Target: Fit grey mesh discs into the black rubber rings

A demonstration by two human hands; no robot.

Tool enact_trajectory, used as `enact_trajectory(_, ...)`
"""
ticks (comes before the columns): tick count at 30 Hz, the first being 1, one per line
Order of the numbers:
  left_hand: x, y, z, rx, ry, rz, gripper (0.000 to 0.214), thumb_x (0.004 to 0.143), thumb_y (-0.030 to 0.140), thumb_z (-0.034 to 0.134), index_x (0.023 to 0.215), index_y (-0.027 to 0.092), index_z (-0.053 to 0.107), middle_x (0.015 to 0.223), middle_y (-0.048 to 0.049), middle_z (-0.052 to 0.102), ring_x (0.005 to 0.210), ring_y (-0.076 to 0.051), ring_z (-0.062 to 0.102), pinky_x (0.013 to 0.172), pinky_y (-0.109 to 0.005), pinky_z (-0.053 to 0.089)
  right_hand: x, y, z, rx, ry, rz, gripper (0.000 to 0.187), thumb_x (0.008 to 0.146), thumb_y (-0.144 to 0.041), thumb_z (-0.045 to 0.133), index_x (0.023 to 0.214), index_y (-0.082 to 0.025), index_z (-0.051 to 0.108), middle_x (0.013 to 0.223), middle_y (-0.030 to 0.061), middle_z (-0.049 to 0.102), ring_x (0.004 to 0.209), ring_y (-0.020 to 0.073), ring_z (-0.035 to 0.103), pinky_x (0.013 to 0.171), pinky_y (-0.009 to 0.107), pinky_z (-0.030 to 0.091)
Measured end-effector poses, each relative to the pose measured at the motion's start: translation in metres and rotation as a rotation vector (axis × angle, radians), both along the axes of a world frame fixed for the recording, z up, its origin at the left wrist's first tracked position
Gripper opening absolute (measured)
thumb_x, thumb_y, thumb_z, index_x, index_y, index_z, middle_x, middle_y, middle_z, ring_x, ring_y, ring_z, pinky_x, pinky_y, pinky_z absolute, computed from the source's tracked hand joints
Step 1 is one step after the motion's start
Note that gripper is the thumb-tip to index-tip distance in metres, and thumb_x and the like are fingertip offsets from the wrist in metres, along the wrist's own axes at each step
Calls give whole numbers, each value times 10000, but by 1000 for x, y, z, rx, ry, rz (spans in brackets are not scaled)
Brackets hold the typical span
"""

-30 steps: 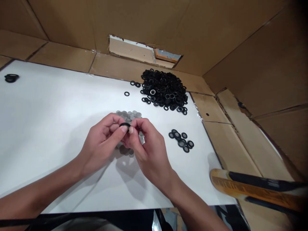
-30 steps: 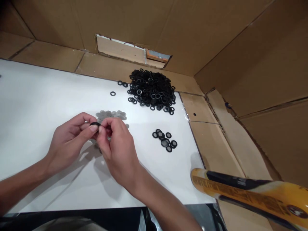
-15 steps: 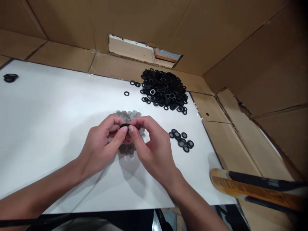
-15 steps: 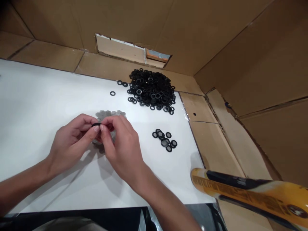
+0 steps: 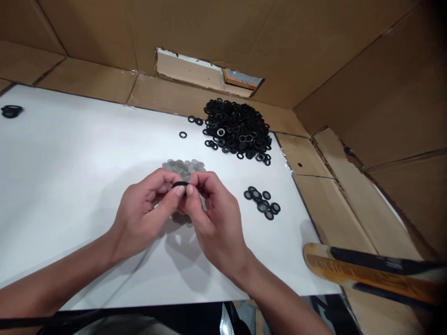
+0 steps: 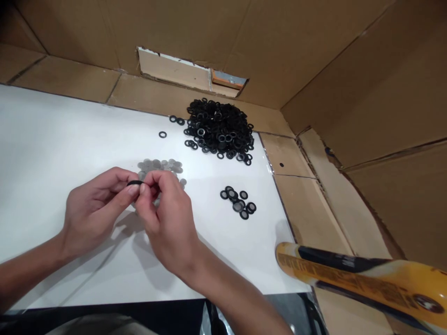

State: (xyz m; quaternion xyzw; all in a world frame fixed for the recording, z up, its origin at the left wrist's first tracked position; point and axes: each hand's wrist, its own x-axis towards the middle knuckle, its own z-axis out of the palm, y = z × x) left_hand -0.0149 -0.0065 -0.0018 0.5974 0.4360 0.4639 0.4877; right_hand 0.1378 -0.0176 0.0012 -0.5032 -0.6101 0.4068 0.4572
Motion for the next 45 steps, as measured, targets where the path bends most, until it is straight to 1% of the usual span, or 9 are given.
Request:
enact_trajectory(5, -1, 2, 1, -25, -37, -5, 142, 1002, 144, 621, 904, 230, 678, 725, 96, 741, 665, -40, 701, 637, -86, 541, 0, -1, 1, -4, 32, 14, 93, 1031, -291, 555, 951, -245, 538, 869, 1, 619, 756, 161, 577, 723, 354, 494)
enact_trajectory(10, -1, 2, 1, -53, -48, 31, 126, 1001, 162, 647, 901, 226, 691, 720, 90, 738, 665, -42, 701, 660, -89, 551, 0, 0, 4, 51, -27, -25, 72, 1014, -274, 589, 954, -235, 579, 857, 10, 644, 775, 173, 608, 754, 366, 521)
enact_trajectory(18, -7, 4, -2, -32, -85, -76, 100, 1059, 233, 599, 968, 245, 639, 780, 70, 765, 731, -75, 734, 715, -140, 585, 6, 2, 11, -1, 81, 31, 135, 1017, -285, 642, 899, -219, 636, 807, 2, 667, 730, 153, 634, 703, 323, 547)
enact_trajectory(26, -3, 6, -8, -47, -34, -64, 112, 1088, 350, 555, 1048, 251, 591, 864, 53, 742, 765, -97, 726, 710, -179, 588, 7, 5, 6, 22, 3, -3, 85, 995, -252, 644, 919, -217, 627, 873, 25, 666, 813, 184, 635, 771, 369, 542)
enact_trajectory(30, -2, 5, -6, -61, -84, -80, 108, 1080, 338, 572, 1020, 254, 603, 864, 59, 719, 771, -91, 723, 727, -178, 598, 7, 5, 5, 40, 46, 6, 78, 1008, -253, 624, 939, -219, 612, 867, 11, 639, 791, 168, 606, 742, 347, 527)
enact_trajectory(35, -2, 7, -1, -81, -98, -37, 68, 1040, 280, 643, 992, 247, 678, 896, 52, 740, 789, -87, 742, 739, -163, 610, 8, 6, 5, 121, 13, 3, 51, 1002, -206, 616, 952, -216, 606, 908, 6, 626, 826, 159, 602, 786, 338, 521)
enact_trajectory(37, -3, 7, 0, -91, -86, -26, 93, 1040, 293, 644, 992, 247, 710, 901, 46, 758, 795, -88, 746, 753, -164, 613, 9, 8, 5, 77, 52, 12, 53, 1003, -211, 614, 952, -212, 604, 901, 1, 618, 810, 152, 598, 765, 323, 516)
enact_trajectory(42, -2, 6, 1, -116, -85, 9, 166, 1037, 280, 631, 908, 219, 715, 804, 27, 755, 742, -114, 741, 721, -199, 624, 12, 12, 8, -185, 200, 118, 155, 1025, -307, 604, 907, -211, 574, 805, -13, 591, 748, 147, 574, 678, 293, 474)
enact_trajectory(45, -1, 7, 3, -154, -87, 15, 164, 1000, 286, 681, 860, 206, 708, 747, 17, 744, 691, -137, 731, 680, -231, 625, 13, 13, 9, -255, 224, 177, 190, 1033, -350, 590, 903, -215, 557, 800, -10, 578, 746, 153, 548, 674, 299, 460)
